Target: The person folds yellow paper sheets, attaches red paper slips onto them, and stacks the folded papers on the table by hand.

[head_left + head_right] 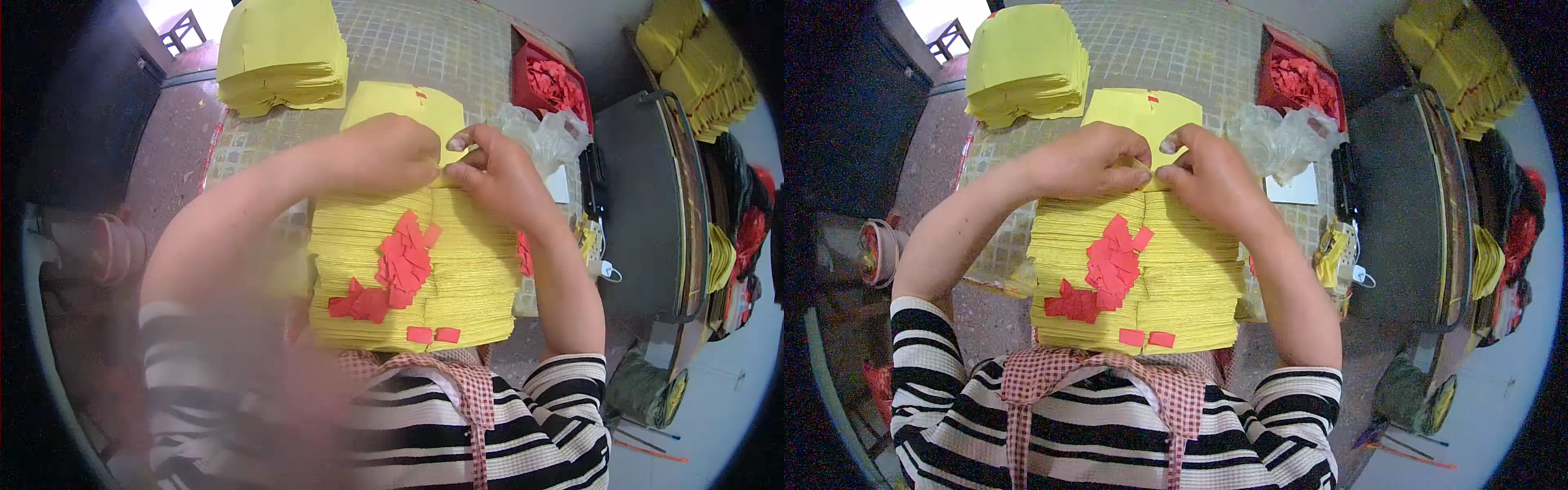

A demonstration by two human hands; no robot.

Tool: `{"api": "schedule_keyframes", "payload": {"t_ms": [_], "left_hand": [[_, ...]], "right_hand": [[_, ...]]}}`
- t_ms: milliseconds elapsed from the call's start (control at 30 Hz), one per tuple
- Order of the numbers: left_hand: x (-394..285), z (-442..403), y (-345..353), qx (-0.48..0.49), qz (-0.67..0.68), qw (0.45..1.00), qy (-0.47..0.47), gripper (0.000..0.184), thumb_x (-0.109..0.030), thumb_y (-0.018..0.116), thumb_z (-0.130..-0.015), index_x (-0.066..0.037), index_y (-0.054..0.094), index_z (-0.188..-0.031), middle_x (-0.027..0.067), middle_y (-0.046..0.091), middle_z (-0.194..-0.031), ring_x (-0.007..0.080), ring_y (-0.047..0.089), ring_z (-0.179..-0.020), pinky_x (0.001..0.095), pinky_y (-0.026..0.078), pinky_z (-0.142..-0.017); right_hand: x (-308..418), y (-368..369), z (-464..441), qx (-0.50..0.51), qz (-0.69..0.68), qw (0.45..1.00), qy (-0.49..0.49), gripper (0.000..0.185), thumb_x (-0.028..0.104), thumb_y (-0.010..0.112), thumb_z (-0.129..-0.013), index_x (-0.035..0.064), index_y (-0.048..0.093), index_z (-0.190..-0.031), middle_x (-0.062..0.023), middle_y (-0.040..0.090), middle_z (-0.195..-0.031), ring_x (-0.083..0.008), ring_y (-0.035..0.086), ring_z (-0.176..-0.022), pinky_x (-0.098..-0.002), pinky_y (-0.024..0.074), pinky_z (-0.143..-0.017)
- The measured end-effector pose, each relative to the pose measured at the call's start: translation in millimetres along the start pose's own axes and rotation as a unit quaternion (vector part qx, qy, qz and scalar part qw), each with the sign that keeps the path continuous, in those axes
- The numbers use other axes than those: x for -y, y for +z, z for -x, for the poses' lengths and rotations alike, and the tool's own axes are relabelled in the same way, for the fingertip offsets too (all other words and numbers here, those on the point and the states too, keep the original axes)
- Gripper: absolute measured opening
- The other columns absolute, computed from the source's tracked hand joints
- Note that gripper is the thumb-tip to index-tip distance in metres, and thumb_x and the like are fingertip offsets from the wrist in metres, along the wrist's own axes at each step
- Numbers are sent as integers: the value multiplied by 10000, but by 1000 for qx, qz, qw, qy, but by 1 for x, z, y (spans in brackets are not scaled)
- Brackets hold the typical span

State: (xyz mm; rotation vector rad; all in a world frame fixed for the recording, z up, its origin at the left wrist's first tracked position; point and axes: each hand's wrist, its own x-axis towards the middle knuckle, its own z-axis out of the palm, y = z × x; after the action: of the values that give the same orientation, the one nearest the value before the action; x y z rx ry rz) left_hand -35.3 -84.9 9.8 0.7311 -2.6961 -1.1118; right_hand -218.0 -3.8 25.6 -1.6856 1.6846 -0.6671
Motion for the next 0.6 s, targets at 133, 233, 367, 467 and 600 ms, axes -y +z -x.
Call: {"api": "schedule_keyframes", "payload": {"t_ms": [133, 233, 367, 467, 600], "left_hand": [[5, 1, 2, -18, 76, 997, -17, 219, -201, 588, -845, 10, 591, -904, 115, 618, -739, 162, 551, -682, 320, 455, -635], [11, 0, 3, -12, 74, 997, -13, 213, -198, 598, -831, 5, 593, -897, 100, 609, -723, 145, 535, -671, 310, 449, -622], [8, 0, 4, -15, 76, 997, -26, 207, -198, 606, -819, 2, 599, -875, 96, 613, -716, 139, 535, -664, 306, 450, -618], [7, 2, 3, -22, 70, 997, -25, 205, -197, 611, -813, -5, 624, -884, 92, 618, -713, 133, 545, -673, 301, 458, -626], [4, 3, -1, 19, 120, 990, -69, 211, -188, 604, -830, -11, 644, -937, 101, 638, -740, 136, 570, -704, 307, 473, -655]], "right_hand": [[2, 13, 31, -136, 207, 936, -251, 223, 43, 625, -721, 48, 605, -944, -111, 611, -853, -305, 574, -833, -418, 427, -737], [8, 21, 58, -183, 245, 901, -309, 198, 44, 606, -696, 66, 618, -892, -92, 607, -896, -277, 565, -831, -397, 421, -743], [11, 26, 78, -108, 280, 899, -319, 248, 73, 604, -667, 76, 634, -914, -56, 589, -905, -242, 539, -809, -376, 411, -749], [11, 21, 79, -118, 298, 897, -305, 260, 74, 617, -662, 59, 628, -921, -57, 582, -917, -230, 535, -835, -370, 407, -759], [11, 6, 68, -142, 222, 934, -243, 164, 81, 662, -715, 43, 609, -865, -82, 582, -883, -270, 551, -828, -380, 422, -759]]}}
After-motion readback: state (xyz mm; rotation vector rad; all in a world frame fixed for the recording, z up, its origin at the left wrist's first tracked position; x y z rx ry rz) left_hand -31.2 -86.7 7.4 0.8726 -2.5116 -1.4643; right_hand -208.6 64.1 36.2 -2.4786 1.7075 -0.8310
